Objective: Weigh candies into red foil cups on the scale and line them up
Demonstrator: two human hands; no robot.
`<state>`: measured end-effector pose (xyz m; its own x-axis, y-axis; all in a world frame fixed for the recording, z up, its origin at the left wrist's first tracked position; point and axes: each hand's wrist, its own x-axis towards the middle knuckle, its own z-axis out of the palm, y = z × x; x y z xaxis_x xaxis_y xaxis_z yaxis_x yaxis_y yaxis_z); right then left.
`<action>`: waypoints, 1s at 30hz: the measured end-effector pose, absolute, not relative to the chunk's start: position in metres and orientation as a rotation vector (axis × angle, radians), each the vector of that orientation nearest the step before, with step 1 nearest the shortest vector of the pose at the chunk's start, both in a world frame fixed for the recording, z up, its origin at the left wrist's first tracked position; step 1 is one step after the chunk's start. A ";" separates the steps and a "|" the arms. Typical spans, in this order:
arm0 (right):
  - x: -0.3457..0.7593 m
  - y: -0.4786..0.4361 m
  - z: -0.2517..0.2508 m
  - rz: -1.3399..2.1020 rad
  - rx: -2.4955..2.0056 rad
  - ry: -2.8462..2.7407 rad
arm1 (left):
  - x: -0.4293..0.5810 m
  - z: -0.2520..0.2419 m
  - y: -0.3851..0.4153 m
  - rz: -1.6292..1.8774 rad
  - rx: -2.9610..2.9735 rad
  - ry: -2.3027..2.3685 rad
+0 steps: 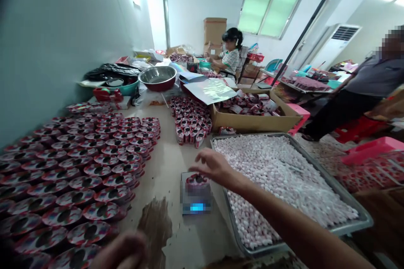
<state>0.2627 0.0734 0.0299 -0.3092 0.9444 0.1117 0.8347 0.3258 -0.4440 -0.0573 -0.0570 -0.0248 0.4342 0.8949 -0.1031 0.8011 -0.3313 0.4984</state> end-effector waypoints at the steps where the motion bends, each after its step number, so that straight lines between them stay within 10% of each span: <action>1: 0.264 0.097 0.035 0.428 -1.595 -2.157 | -0.034 -0.022 -0.030 0.390 2.159 1.451; 6: 0.242 0.250 0.049 0.296 -1.699 -2.070 | 0.089 0.030 0.191 1.477 1.406 1.691; 14: 0.223 0.457 0.015 0.225 -1.935 -1.897 | 0.088 0.030 0.477 1.115 1.768 1.844; 30: 0.264 0.526 -0.030 0.225 -1.962 -1.980 | 0.099 -0.035 0.531 0.547 2.143 1.874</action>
